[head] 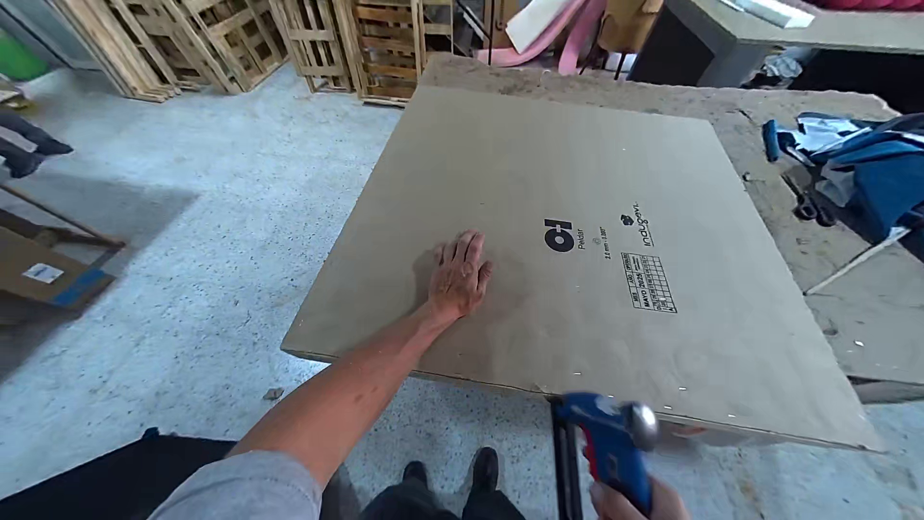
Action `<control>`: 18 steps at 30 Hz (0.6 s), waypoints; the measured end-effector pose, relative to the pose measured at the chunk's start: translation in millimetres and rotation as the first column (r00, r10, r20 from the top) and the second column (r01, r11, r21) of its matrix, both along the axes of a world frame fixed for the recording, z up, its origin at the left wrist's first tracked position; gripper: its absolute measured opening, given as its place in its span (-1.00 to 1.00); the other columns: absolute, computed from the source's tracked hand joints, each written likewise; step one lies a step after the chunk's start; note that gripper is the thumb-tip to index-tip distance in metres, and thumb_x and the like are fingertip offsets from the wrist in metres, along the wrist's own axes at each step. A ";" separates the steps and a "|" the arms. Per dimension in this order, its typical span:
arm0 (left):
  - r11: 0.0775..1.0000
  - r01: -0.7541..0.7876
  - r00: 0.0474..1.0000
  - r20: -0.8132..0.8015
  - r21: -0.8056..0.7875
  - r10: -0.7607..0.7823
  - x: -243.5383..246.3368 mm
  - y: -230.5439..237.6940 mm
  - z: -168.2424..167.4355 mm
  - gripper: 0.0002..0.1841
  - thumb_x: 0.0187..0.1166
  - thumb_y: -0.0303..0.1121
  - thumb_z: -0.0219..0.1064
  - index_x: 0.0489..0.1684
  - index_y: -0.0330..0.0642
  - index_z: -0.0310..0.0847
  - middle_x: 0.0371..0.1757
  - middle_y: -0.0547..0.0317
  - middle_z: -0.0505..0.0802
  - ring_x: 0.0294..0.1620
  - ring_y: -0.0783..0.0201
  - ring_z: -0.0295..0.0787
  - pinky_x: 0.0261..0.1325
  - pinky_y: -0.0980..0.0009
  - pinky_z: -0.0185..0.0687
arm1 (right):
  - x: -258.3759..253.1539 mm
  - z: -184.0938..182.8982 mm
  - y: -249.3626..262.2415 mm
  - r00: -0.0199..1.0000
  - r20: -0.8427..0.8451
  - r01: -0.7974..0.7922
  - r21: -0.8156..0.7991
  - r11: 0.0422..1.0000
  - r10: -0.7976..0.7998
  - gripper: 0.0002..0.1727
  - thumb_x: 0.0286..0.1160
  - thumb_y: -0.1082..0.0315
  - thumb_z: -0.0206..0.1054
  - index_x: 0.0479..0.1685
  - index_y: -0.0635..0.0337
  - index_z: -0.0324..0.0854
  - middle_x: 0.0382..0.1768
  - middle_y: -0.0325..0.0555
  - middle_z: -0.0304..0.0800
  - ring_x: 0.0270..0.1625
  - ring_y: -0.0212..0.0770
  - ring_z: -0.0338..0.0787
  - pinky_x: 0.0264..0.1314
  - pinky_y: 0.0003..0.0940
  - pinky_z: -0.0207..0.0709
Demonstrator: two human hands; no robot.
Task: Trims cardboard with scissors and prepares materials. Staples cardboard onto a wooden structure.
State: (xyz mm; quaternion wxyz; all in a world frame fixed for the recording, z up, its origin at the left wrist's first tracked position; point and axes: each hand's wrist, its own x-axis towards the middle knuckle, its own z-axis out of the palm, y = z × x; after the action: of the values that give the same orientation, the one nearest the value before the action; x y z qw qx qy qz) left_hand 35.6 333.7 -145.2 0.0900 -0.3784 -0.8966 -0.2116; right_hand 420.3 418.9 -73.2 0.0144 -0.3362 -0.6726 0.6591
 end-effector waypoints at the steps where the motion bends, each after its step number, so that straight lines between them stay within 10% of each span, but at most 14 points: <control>1: 0.996 -0.039 0.998 0.049 0.077 0.036 -3.3 -6.6 7.8 -0.36 0.84 0.05 -0.16 0.75 -0.14 0.30 0.79 -0.04 0.40 0.79 -0.06 0.27 0.78 -0.20 0.05 | -25.7 12.2 -0.2 0.997 0.018 -0.076 0.008 0.997 0.075 -0.79 0.46 0.30 0.31 -0.12 0.28 0.61 -0.62 -0.18 0.71 -0.65 -0.19 0.73 -0.54 -0.16 0.73; 11: 0.814 -0.568 0.795 0.335 0.118 0.506 -25.6 -274.8 14.6 -0.35 0.80 0.10 -0.05 0.57 -0.26 0.47 0.52 -0.39 0.60 0.55 -0.43 0.49 0.49 -0.51 0.29 | -195.7 38.4 -29.6 0.831 0.427 -0.437 0.108 0.893 0.355 -0.71 0.41 0.06 0.31 -0.09 0.06 0.65 -0.57 -0.20 0.73 -0.60 -0.21 0.75 -0.51 -0.19 0.71; 18: 0.561 -0.724 0.430 0.898 0.402 -0.089 8.7 -302.7 -65.6 -0.25 0.72 0.24 -0.21 0.68 -0.14 0.29 0.42 0.15 0.71 0.34 0.33 0.71 0.31 0.20 0.72 | -312.2 46.0 -19.2 0.889 0.447 -0.247 0.286 0.926 0.099 -0.75 0.68 0.19 0.28 -0.18 0.22 0.63 -0.60 -0.14 0.67 -0.64 -0.24 0.70 -0.50 -0.27 0.70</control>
State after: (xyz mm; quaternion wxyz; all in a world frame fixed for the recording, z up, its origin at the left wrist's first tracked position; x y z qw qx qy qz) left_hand 44.3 31.0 -210.8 -0.1687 0.0554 -0.6975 -0.6943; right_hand 108.0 399.7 -27.2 -0.1347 -0.4017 -0.7892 0.4446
